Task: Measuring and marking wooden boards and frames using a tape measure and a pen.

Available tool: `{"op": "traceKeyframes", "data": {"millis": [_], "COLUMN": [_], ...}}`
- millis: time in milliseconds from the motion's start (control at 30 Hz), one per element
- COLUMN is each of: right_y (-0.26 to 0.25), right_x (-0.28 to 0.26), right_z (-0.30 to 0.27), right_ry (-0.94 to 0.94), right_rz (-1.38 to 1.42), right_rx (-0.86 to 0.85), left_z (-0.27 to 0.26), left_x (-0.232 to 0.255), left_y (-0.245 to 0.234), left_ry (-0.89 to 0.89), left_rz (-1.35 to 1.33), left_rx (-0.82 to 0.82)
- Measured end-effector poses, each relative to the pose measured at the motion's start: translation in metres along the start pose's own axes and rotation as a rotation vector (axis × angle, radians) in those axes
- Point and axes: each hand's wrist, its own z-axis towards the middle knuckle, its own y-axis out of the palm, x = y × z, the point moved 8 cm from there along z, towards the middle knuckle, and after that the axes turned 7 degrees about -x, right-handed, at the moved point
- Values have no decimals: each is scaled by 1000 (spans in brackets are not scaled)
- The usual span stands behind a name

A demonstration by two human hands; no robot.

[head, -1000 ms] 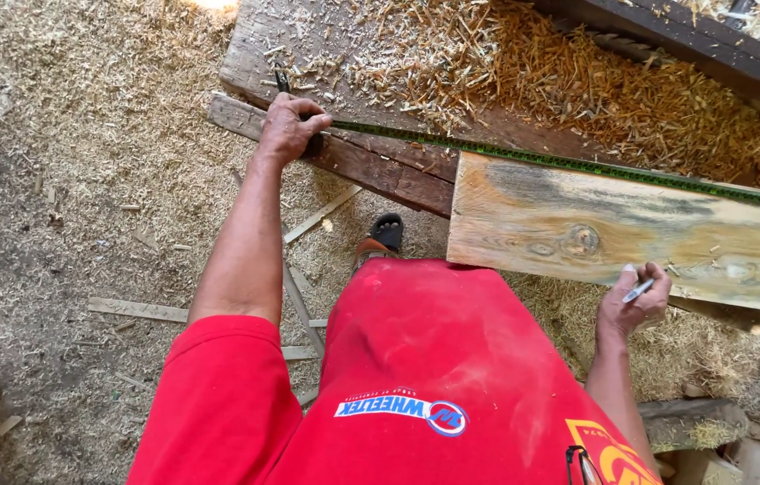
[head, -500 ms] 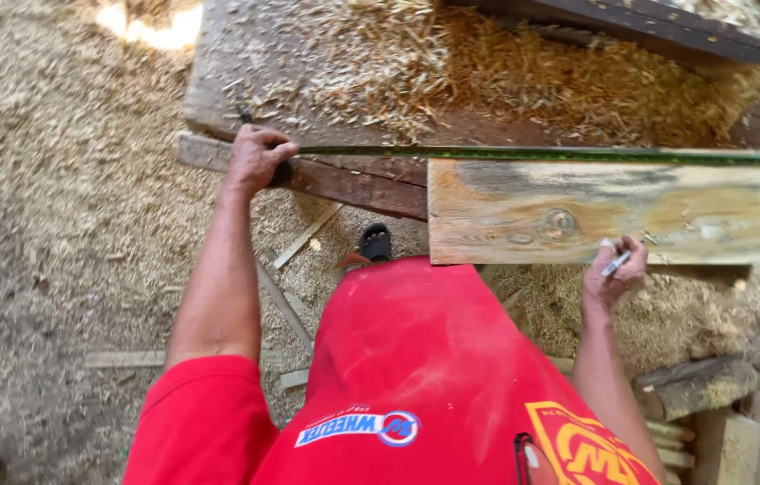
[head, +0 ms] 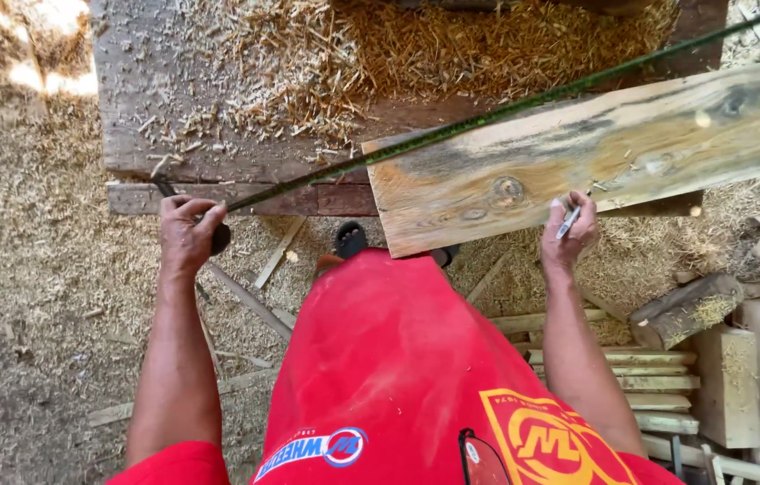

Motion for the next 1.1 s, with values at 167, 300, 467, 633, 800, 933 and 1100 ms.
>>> {"op": "traceKeyframes", "data": {"millis": [167, 300, 467, 633, 800, 933, 1100], "right_y": [16, 3, -2, 8, 7, 6, 10], "right_x": [8, -4, 9, 12, 13, 9, 14], "right_z": [-5, -4, -1, -1, -2, -4, -2], "right_ry": [-51, -162, 106, -20, 63, -91, -98], "right_rz": [55, 52, -34, -111, -55, -130, -51], "right_rx": [-63, 33, 10, -9, -10, 72, 68], "left_z": [-17, 4, 9, 19, 21, 22, 20], "left_x": [-25, -31, 0, 23, 33, 19, 19], "left_y": [-14, 13, 23, 30, 34, 34, 21], "left_ry": [-14, 122, 64, 35, -106, -117, -157], "left_rz": [-76, 39, -52, -88, 20, 81, 63], "left_rx": [-12, -135, -202, -261, -332, -347, -312]}}
